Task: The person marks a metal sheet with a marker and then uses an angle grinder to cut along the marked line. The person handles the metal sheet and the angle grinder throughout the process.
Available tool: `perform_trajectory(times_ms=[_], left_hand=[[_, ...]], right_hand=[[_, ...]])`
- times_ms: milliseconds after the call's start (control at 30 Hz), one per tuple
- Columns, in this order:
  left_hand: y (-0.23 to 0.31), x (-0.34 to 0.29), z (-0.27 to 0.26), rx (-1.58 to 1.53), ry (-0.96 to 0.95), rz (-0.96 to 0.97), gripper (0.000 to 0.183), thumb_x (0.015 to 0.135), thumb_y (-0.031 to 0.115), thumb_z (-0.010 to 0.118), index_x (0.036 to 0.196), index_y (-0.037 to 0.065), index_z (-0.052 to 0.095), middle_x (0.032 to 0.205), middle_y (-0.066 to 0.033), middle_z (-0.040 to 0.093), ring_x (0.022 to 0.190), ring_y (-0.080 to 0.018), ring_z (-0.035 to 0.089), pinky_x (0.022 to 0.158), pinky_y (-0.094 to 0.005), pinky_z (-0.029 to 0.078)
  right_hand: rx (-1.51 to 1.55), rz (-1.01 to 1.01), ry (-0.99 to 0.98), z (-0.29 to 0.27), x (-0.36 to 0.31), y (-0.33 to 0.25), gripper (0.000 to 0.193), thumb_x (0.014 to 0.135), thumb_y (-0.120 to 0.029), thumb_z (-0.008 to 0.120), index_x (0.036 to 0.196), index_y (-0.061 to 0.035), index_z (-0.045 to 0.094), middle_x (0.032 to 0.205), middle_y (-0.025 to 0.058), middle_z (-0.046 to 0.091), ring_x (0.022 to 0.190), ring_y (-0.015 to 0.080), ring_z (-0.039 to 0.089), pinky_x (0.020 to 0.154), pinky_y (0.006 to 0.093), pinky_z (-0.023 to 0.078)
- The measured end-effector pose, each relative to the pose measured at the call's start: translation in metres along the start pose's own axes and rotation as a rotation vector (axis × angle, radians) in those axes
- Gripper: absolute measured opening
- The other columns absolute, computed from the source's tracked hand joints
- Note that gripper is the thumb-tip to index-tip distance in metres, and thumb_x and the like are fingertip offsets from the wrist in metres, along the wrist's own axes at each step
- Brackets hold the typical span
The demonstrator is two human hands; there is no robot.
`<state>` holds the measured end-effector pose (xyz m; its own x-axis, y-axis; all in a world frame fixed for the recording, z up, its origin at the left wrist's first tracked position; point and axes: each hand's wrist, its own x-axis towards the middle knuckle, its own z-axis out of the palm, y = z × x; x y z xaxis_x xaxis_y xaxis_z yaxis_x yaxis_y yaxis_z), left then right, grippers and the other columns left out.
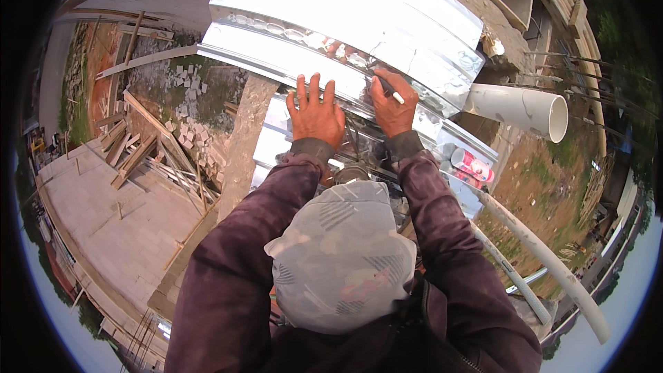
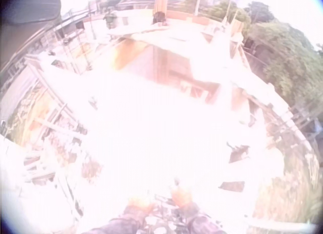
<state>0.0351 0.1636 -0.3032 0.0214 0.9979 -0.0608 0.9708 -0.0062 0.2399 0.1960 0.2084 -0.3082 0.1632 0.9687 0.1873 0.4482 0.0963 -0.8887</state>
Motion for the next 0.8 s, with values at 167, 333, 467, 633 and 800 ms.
perform_trajectory(times_ms=[167, 333, 467, 633, 800], left_hand=[[0.001, 0.003, -0.001, -0.018, -0.039, 0.004, 0.052, 0.094, 0.024, 0.054, 0.144, 0.012, 0.049, 0.156, -0.0167, 0.037, 0.152, -0.0393, 0.019, 0.119, -0.0595, 0.017], [0.000, 0.001, 0.003, 0.015, 0.028, 0.007, 0.050, 0.090, 0.023, 0.061, 0.139, 0.017, 0.053, 0.152, -0.0116, 0.041, 0.149, -0.0381, 0.025, 0.117, -0.0589, 0.023], [0.000, 0.001, 0.002, 0.015, 0.037, 0.014, 0.050, 0.090, 0.022, 0.062, 0.139, 0.018, 0.053, 0.152, -0.0118, 0.041, 0.149, -0.0384, 0.026, 0.116, -0.0591, 0.023], [0.000, 0.000, 0.002, 0.013, 0.034, 0.012, 0.050, 0.090, 0.022, 0.062, 0.139, 0.018, 0.053, 0.152, -0.0118, 0.041, 0.149, -0.0386, 0.026, 0.116, -0.0594, 0.024], [0.000, 0.001, 0.001, 0.006, 0.028, 0.007, 0.051, 0.090, 0.021, 0.062, 0.139, 0.018, 0.053, 0.152, -0.0118, 0.041, 0.149, -0.0385, 0.025, 0.117, -0.0596, 0.023]], right_hand=[[0.041, 0.049, -0.017, 0.000, 0.000, -0.005, 0.017, 0.085, -0.006, 0.071, 0.102, -0.0025, 0.074, 0.095, 0.0163, 0.074, 0.090, 0.0314, 0.072, 0.080, 0.0384, 0.055], [-0.044, 0.084, 0.046, -0.012, -0.014, 0.003, 0.017, 0.085, -0.006, 0.071, 0.101, -0.0025, 0.074, 0.095, 0.0157, 0.074, 0.088, 0.0317, 0.072, 0.079, 0.0378, 0.056], [0.014, 0.261, 0.159, -0.046, -0.014, 0.013, 0.017, 0.086, -0.008, 0.070, 0.102, -0.0029, 0.074, 0.094, 0.0124, 0.075, 0.087, 0.0248, 0.072, 0.078, 0.0352, 0.055], [0.116, 0.318, 0.224, -0.063, 0.018, 0.014, 0.016, 0.089, -0.010, 0.069, 0.103, -0.0034, 0.075, 0.088, 0.0056, 0.074, 0.080, 0.0131, 0.067, 0.074, 0.0287, 0.053], [0.157, 0.313, 0.126, -0.060, 0.037, 0.005, 0.018, 0.092, -0.009, 0.068, 0.105, 0.0022, 0.072, 0.085, 0.0096, 0.074, 0.080, 0.0153, 0.071, 0.074, 0.0278, 0.055]])
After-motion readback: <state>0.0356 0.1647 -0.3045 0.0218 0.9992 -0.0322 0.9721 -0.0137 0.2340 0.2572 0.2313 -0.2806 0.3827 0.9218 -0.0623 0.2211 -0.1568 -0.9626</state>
